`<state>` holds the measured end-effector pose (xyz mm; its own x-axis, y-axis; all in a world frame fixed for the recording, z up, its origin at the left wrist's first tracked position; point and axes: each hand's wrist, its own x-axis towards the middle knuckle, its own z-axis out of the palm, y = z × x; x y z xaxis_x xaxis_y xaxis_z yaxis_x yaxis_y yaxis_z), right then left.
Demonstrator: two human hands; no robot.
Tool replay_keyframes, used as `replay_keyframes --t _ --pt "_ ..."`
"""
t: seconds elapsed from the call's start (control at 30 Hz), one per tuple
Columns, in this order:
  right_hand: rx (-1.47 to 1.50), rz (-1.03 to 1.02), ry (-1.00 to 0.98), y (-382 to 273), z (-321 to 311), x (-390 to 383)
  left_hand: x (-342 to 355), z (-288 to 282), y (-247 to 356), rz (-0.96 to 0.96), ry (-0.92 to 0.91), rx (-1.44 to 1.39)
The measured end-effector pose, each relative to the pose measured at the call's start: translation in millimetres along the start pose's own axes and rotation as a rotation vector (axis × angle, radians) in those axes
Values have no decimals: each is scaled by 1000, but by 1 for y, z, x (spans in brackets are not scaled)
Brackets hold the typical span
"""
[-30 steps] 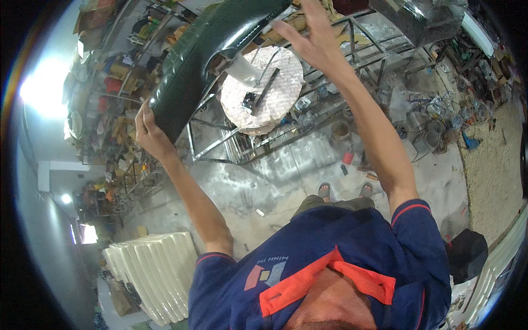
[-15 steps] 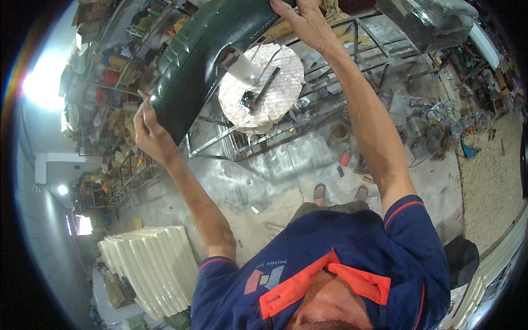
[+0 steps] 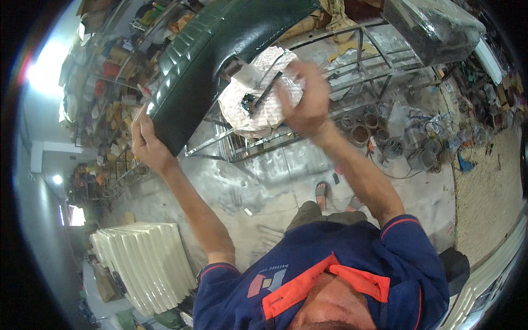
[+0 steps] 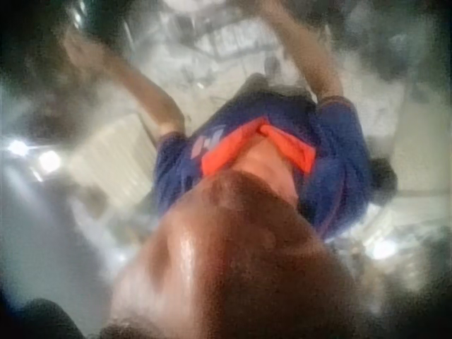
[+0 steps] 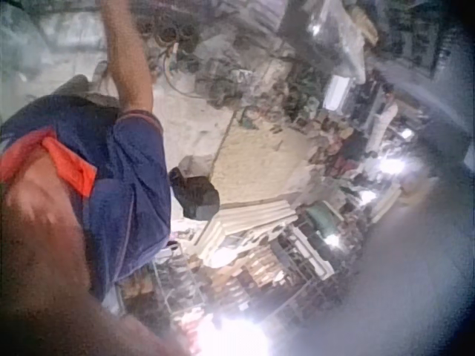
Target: The person removes a metal bracket from a green upholstered chair back using a hammer and a wooden block. They then repeatedly tap the bracket into place on the chair back using the hammer and block.
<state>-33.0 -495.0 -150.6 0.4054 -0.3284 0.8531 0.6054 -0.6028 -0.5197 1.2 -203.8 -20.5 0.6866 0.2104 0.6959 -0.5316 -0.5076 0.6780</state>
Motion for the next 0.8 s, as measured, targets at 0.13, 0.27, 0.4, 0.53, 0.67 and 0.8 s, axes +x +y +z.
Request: replay_keyframes --t 0.13,0.27,0.4,0.53,0.67,0.8 --pt "131 5 -159 -12 57 -32 -1 2 -1 54 -17 32" --pt "63 -114 -168 2 80 -11 -5 5 9 -39 -28 -91" --pt "5 -45 -192 -13 81 1 -5 7 10 -33 -12 -52" --pt "-292 96 -513 -12 103 17 -2 9 9 -44 -32 -74" --pt "-329 55 -581 -4 110 45 -4 11 13 -81 -17 -102" --pt "-377 114 -646 -3 121 41 4 5 1 31 -51 -61"
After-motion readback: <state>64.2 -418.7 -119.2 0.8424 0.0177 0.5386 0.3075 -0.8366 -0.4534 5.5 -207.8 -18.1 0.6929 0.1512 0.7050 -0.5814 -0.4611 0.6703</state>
